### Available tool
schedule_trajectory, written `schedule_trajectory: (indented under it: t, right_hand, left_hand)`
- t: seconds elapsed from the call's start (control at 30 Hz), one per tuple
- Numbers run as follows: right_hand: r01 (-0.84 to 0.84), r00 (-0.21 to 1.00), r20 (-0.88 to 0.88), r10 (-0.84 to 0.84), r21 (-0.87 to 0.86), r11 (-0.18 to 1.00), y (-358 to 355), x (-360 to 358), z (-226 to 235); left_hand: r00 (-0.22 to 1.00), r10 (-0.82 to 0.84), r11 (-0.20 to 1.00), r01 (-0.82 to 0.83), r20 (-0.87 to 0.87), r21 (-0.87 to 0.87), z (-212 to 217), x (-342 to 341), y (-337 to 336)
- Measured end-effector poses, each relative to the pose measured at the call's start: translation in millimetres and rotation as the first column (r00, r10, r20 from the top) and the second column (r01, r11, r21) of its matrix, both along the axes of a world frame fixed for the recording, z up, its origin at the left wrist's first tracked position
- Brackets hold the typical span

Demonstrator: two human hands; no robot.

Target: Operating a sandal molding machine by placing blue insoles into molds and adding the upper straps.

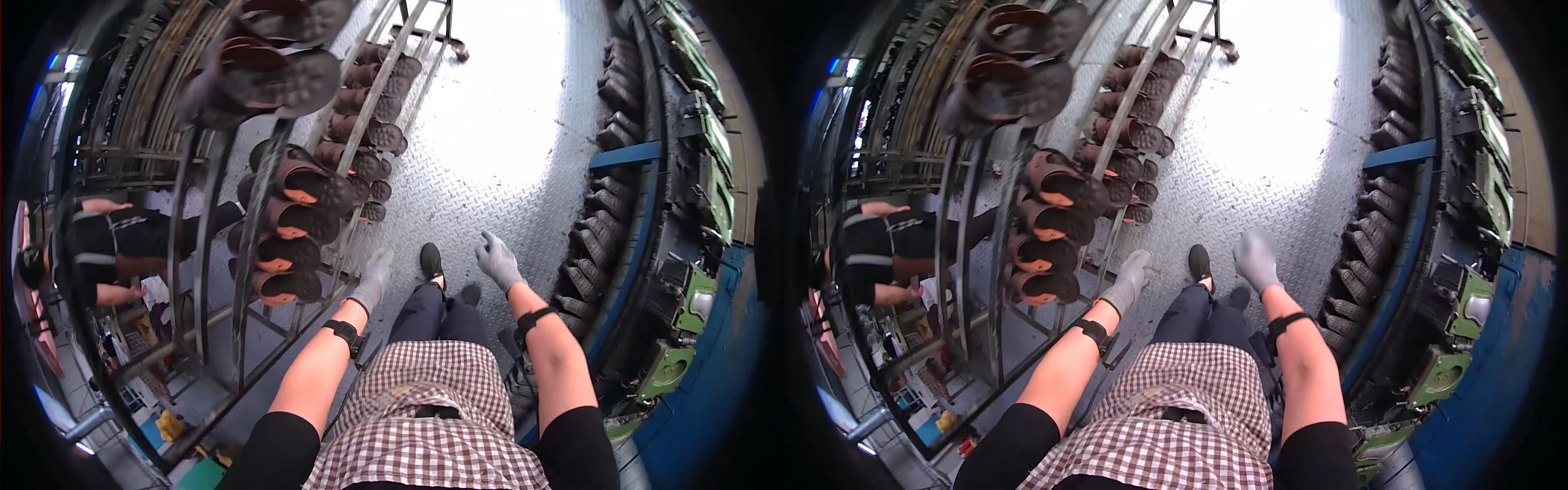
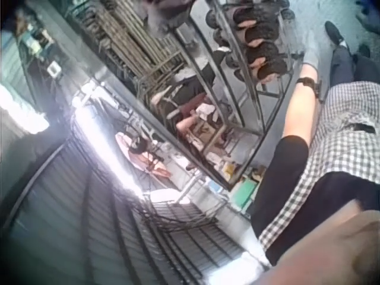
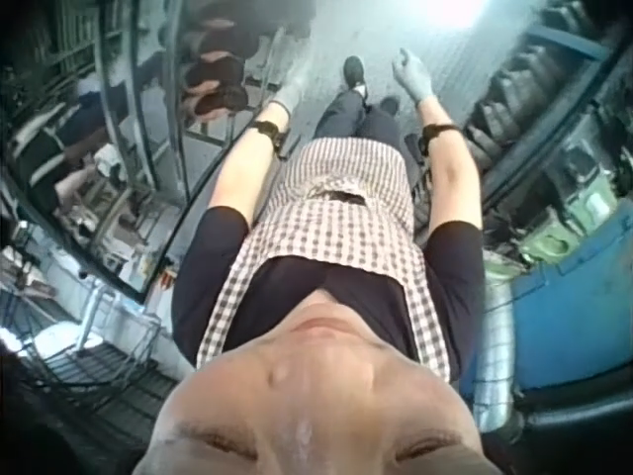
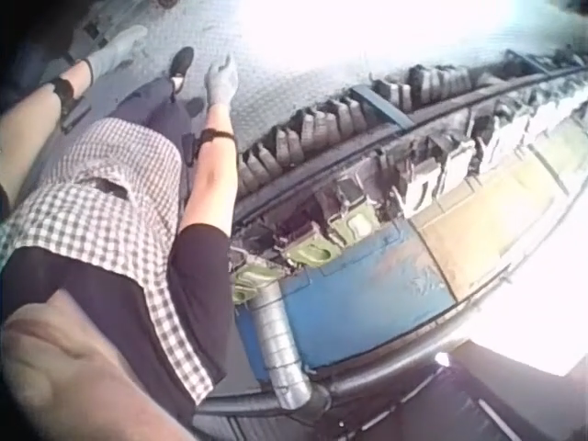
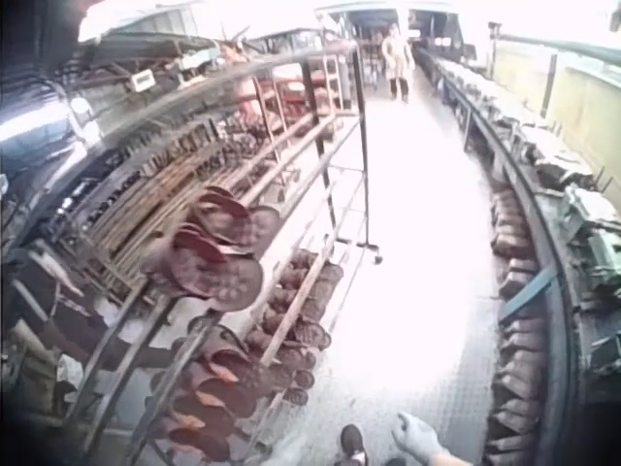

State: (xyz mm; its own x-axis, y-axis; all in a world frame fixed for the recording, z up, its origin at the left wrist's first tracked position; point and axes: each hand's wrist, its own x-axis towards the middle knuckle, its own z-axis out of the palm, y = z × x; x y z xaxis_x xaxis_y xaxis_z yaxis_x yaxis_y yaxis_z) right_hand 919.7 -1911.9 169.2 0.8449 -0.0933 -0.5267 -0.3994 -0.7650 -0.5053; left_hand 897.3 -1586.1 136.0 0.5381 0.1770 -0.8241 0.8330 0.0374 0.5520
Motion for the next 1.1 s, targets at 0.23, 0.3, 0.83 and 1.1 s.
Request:
schedule_trajectory:
  t: [0.23, 0.3, 0.83, 1.1]
  right_hand:
    - [-0.407, 0.900, 0.163, 0.404, -0.021, 0.913, 77.8, 159.5, -136.4]
    - [-0.417, 0.852, 0.256, 0.457, -0.195, 0.888, 69.2, 201.2, -209.1]
    - [-0.612, 0.730, 0.276, 0.625, -0.142, 0.778, 296.1, 373.2, -383.4]
    - [-0.438, 0.898, 0.217, 0.383, 0.351, 0.828, 276.1, 328.4, -352.2]
  left_hand:
    - [0.983, -0.061, 0.970, 0.099, -0.174, 0.220, -111.6, 69.8, 46.8]
    - [0.980, 0.002, 0.976, 0.042, -0.199, 0.215, -130.7, 105.7, 11.3]
    - [0.717, 0.695, 0.691, -0.688, 0.056, 0.221, -333.1, 210.8, 68.1]
    - [0.756, 0.648, 0.752, -0.654, 0.096, 0.076, -346.4, 42.2, 194.5]
